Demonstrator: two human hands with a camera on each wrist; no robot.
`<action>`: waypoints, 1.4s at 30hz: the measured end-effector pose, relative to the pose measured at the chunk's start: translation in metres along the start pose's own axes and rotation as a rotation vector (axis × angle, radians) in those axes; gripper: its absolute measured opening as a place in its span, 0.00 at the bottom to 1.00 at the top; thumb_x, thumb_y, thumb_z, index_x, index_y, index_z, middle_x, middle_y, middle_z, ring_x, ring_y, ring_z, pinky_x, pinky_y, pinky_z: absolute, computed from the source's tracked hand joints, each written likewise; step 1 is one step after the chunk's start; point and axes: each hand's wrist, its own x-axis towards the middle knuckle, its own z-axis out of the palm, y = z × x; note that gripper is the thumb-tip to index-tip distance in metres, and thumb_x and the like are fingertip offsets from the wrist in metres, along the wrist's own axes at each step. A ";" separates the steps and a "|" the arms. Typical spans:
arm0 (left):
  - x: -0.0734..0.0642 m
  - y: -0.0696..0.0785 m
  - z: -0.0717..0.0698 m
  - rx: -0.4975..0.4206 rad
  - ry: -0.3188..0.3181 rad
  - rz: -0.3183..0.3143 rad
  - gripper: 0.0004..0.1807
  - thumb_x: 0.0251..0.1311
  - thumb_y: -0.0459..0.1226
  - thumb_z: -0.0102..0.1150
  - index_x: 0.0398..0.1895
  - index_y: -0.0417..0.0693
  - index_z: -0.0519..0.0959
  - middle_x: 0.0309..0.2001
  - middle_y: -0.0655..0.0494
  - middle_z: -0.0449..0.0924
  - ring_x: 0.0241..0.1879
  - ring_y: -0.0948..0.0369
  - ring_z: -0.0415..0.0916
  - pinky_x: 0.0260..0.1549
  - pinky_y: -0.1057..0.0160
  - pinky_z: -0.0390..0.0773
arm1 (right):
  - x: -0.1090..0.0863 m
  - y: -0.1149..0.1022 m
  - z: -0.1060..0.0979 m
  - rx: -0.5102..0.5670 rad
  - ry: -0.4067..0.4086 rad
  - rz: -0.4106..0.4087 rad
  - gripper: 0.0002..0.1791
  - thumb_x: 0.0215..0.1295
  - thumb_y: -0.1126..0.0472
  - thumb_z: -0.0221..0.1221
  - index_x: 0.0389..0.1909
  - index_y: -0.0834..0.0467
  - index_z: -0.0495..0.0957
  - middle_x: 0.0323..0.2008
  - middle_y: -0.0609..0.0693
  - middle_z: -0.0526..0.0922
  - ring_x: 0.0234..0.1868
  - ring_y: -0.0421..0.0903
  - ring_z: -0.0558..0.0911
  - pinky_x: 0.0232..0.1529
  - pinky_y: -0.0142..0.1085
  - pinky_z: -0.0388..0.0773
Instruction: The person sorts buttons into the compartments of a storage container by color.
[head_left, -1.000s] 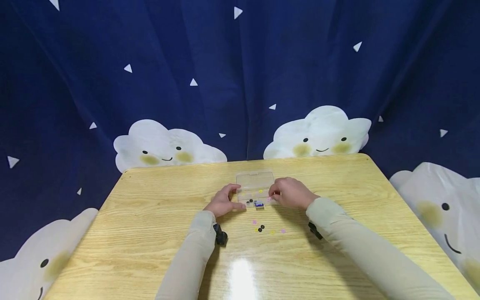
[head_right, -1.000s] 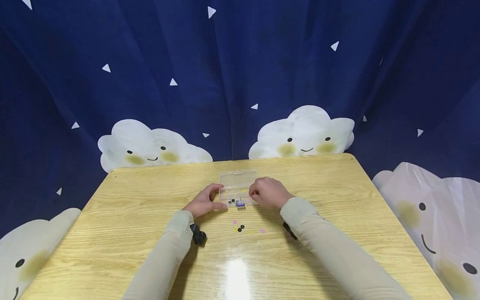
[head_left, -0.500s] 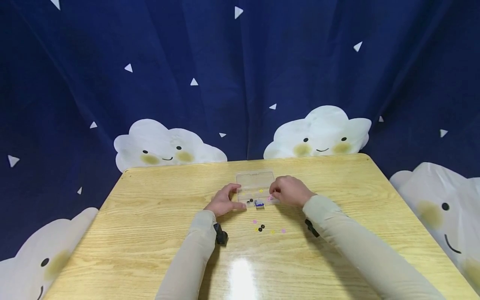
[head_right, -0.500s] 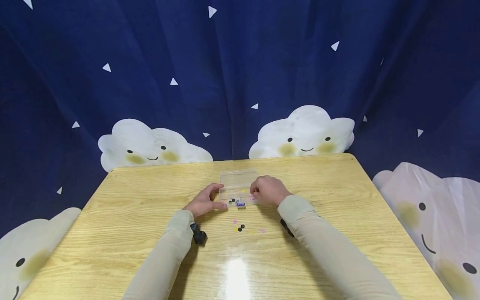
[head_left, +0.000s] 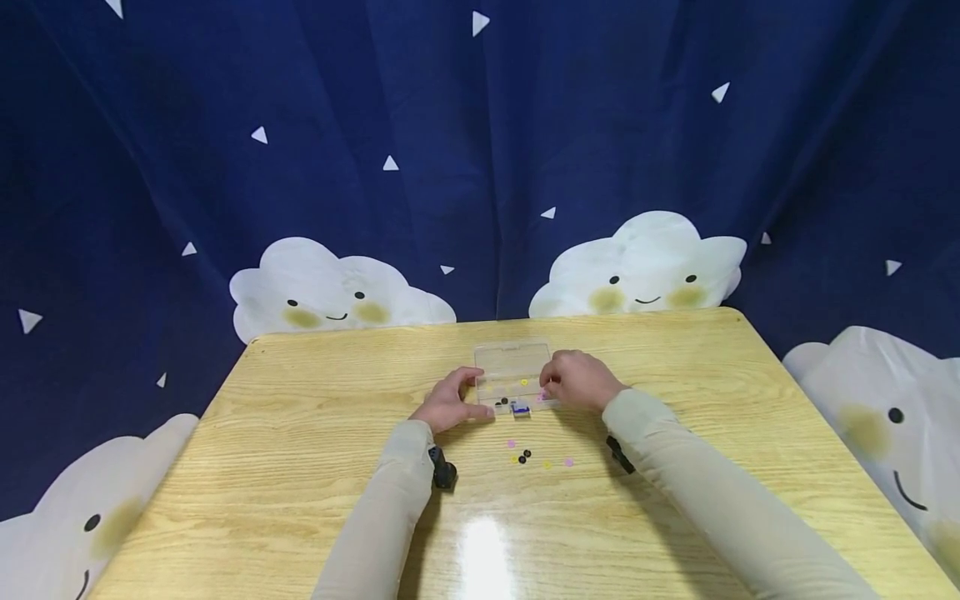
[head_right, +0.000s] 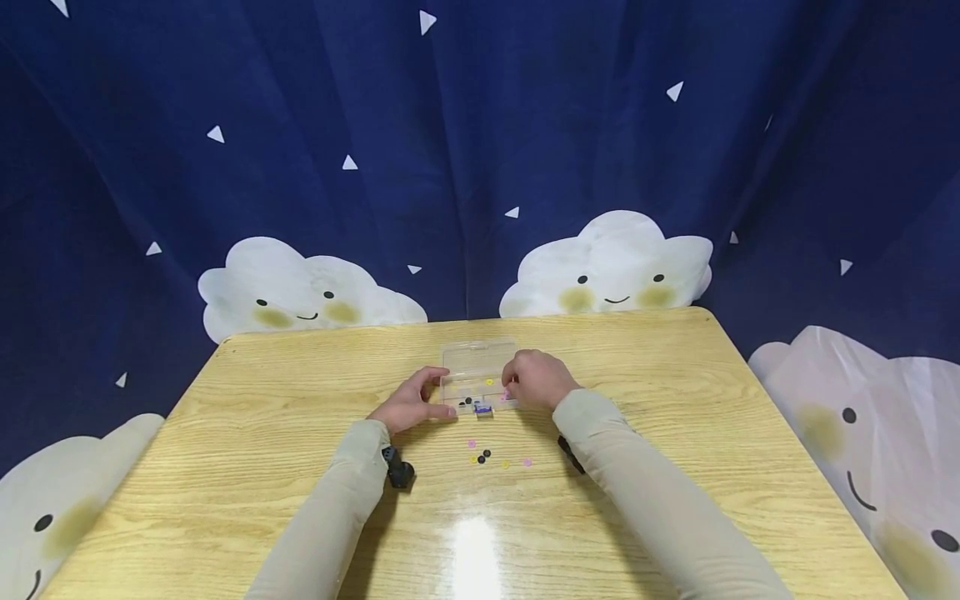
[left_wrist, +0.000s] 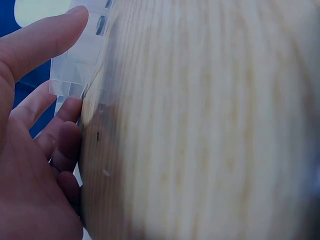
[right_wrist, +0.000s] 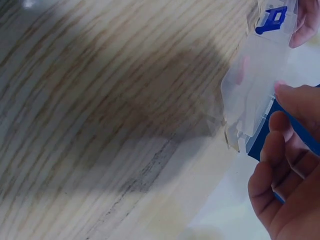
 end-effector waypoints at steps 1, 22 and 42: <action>0.000 0.000 0.000 0.003 0.000 0.001 0.42 0.48 0.43 0.77 0.69 0.58 0.69 0.64 0.52 0.71 0.56 0.53 0.68 0.61 0.50 0.68 | 0.000 0.000 -0.001 -0.002 -0.006 0.005 0.06 0.64 0.63 0.62 0.35 0.55 0.88 0.34 0.49 0.84 0.34 0.44 0.80 0.39 0.41 0.80; 0.001 -0.001 -0.001 0.019 -0.008 0.008 0.43 0.48 0.45 0.77 0.70 0.58 0.68 0.64 0.53 0.72 0.55 0.54 0.68 0.60 0.51 0.68 | 0.003 0.004 0.001 0.003 -0.050 0.037 0.08 0.65 0.65 0.61 0.34 0.55 0.88 0.36 0.48 0.88 0.36 0.44 0.84 0.41 0.42 0.81; -0.001 -0.002 -0.001 0.025 -0.004 0.014 0.42 0.49 0.45 0.77 0.69 0.58 0.69 0.63 0.53 0.72 0.53 0.55 0.67 0.57 0.52 0.68 | 0.001 0.009 -0.003 -0.038 -0.068 0.024 0.07 0.64 0.65 0.61 0.33 0.55 0.88 0.36 0.48 0.88 0.36 0.45 0.84 0.40 0.42 0.81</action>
